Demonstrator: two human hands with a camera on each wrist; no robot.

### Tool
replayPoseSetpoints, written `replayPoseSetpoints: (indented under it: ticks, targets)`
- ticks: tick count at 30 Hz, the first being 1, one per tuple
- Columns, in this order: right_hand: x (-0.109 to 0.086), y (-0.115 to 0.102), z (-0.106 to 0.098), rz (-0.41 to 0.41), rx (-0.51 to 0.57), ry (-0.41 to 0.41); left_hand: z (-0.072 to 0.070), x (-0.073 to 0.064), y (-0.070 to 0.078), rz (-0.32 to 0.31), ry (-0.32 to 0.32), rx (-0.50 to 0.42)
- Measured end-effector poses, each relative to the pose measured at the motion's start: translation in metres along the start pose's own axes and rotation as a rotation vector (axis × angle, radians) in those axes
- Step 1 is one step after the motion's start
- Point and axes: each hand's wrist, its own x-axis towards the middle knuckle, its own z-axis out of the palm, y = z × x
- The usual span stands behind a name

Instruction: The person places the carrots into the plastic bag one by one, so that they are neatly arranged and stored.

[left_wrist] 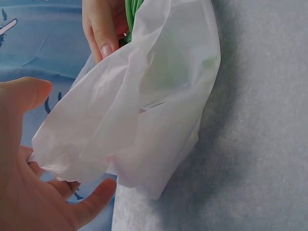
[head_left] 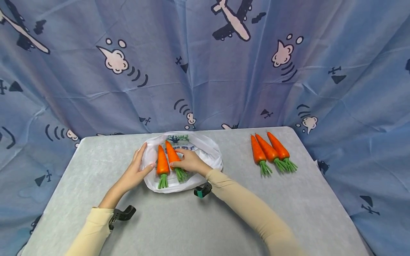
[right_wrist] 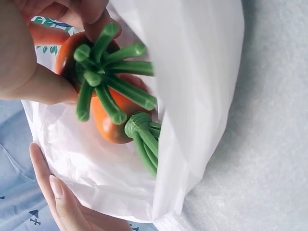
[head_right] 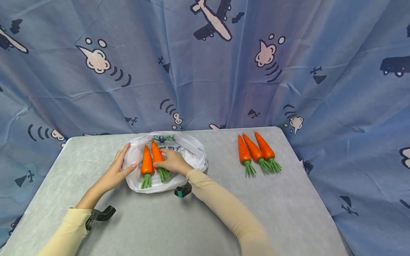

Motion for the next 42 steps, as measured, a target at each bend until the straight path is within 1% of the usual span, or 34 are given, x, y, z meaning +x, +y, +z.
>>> replayPoseSetpoints:
  ticks: [4,9,15,26,37,42]
  targets:
    - [0.0009,0.0021,0.0012,0.001,-0.002,-0.002,0.0001,0.0005,0.0006,-0.006,-0.006,0.006]
    - [0.0014,0.0037,0.0026,-0.003,-0.021,-0.006,0.0007,0.0008,0.0011,0.003,-0.002,0.005]
    - [0.0024,0.0055,0.0042,-0.003,-0.011,-0.002,0.0017,0.0009,0.0011,0.020,0.008,0.007]
    - [0.0025,0.0058,0.0066,-0.009,0.011,-0.016,0.0012,0.0013,0.0006,0.028,0.007,0.003]
    - [0.0054,0.0069,0.0081,-0.012,-0.012,-0.018,0.0007,0.0018,0.0012,0.009,0.000,0.006]
    - [0.0047,0.0069,0.0090,-0.014,0.000,-0.024,0.0010,0.0014,0.0007,0.012,-0.004,0.011]
